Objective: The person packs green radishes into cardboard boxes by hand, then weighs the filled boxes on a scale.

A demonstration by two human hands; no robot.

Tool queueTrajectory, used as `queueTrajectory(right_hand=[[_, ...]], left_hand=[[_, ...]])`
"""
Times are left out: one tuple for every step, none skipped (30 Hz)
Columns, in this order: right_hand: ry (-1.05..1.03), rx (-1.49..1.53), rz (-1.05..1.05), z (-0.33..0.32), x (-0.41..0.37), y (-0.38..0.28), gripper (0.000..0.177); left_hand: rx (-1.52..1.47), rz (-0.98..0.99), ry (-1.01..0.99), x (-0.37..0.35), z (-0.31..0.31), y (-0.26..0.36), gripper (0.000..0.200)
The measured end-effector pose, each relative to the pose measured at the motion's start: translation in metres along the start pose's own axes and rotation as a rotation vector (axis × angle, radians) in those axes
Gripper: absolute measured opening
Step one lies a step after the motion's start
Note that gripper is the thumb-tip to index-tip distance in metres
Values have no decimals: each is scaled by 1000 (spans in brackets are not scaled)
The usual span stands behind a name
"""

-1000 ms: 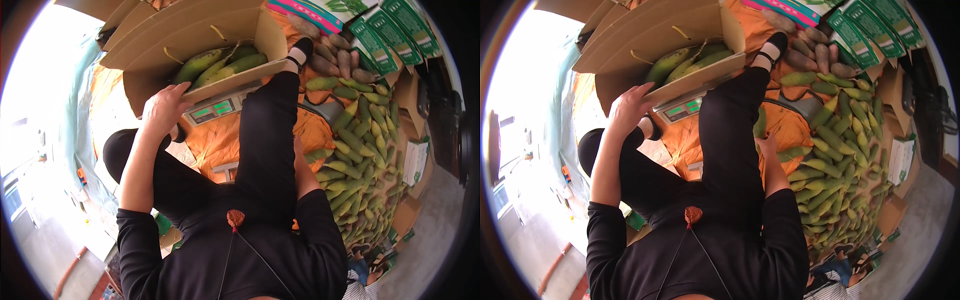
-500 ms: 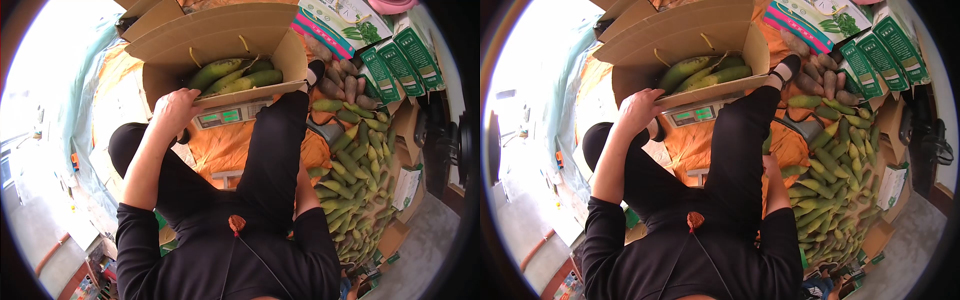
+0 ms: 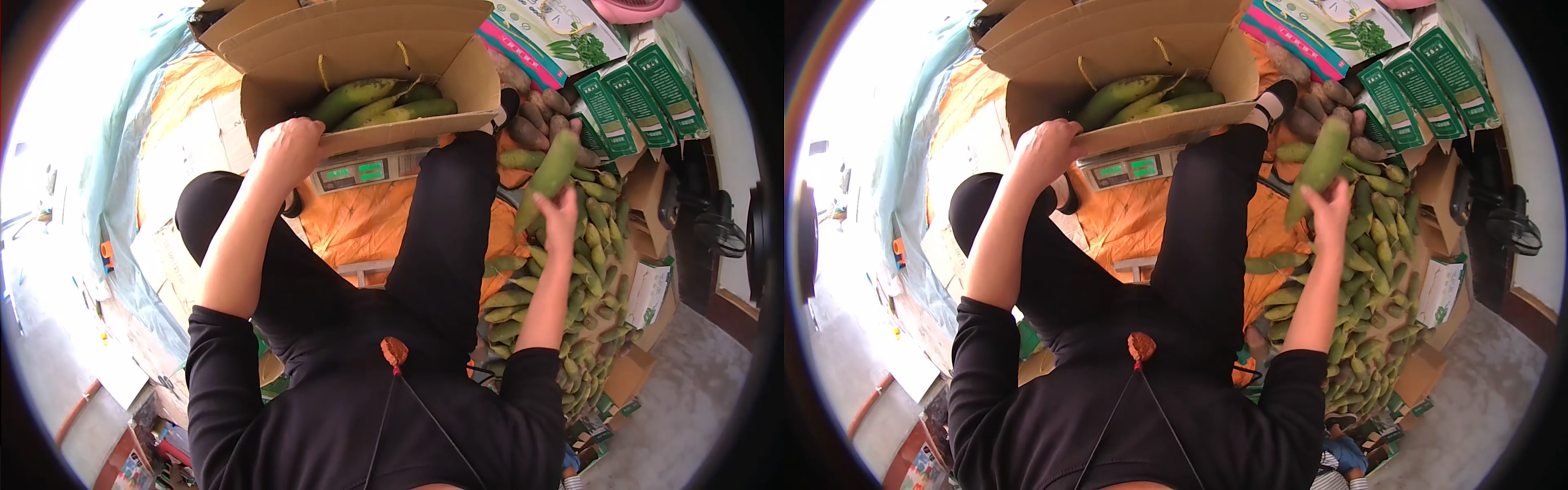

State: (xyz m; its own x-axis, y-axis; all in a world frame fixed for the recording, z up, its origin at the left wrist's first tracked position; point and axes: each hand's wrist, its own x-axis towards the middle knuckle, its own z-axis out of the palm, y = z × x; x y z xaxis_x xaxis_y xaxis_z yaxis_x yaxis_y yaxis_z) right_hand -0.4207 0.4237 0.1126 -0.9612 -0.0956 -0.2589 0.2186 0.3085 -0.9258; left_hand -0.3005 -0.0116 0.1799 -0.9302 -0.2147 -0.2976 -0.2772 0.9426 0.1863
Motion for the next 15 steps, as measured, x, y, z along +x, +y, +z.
queueTrajectory(right_hand=[[-31, 0, -120, 4, 3, -29, 53], [-22, -36, -200, 14, 2, -61, 56], [-53, -159, -296, 17, 7, -83, 58], [-56, -198, -370, 28, 7, -108, 58], [-96, -103, -417, 40, 11, -126, 55], [-121, -163, -480, 52, 13, -143, 54], [-144, -223, -544, 64, 14, -159, 54], [-150, -327, -590, 77, 17, -173, 53], [-173, -338, -665, 91, 23, -178, 54], [-186, -422, -797, 106, 24, -189, 56], [-199, -481, -851, 121, 34, -187, 56], [-212, -540, -904, 134, 41, -185, 56], [-212, -623, -896, 151, 33, -193, 57], [-212, -706, -887, 167, 26, -200, 58], [-258, -653, -960, 181, 35, -193, 57]], left_hand=[[17, 41, 49, 1, 3, -2, 21], [32, 81, 97, 1, 5, -3, 18], [25, 77, 93, 0, 6, -3, 18], [31, 74, 86, 1, 4, -3, 17], [37, 71, 79, 1, 4, -2, 15], [32, 70, 79, 1, 4, -2, 15], [24, 76, 84, 0, 5, -2, 14], [16, 82, 89, 0, 6, -2, 13], [12, 81, 90, 0, 6, -2, 13], [5, 86, 77, 0, 6, -2, 17], [-2, 90, 65, 0, 6, -2, 20], [-4, 89, 66, 0, 5, -2, 20], [9, 100, 70, -1, 5, -2, 20], [20, 110, 74, -1, 5, -2, 20], [18, 110, 74, -1, 4, -2, 20]])
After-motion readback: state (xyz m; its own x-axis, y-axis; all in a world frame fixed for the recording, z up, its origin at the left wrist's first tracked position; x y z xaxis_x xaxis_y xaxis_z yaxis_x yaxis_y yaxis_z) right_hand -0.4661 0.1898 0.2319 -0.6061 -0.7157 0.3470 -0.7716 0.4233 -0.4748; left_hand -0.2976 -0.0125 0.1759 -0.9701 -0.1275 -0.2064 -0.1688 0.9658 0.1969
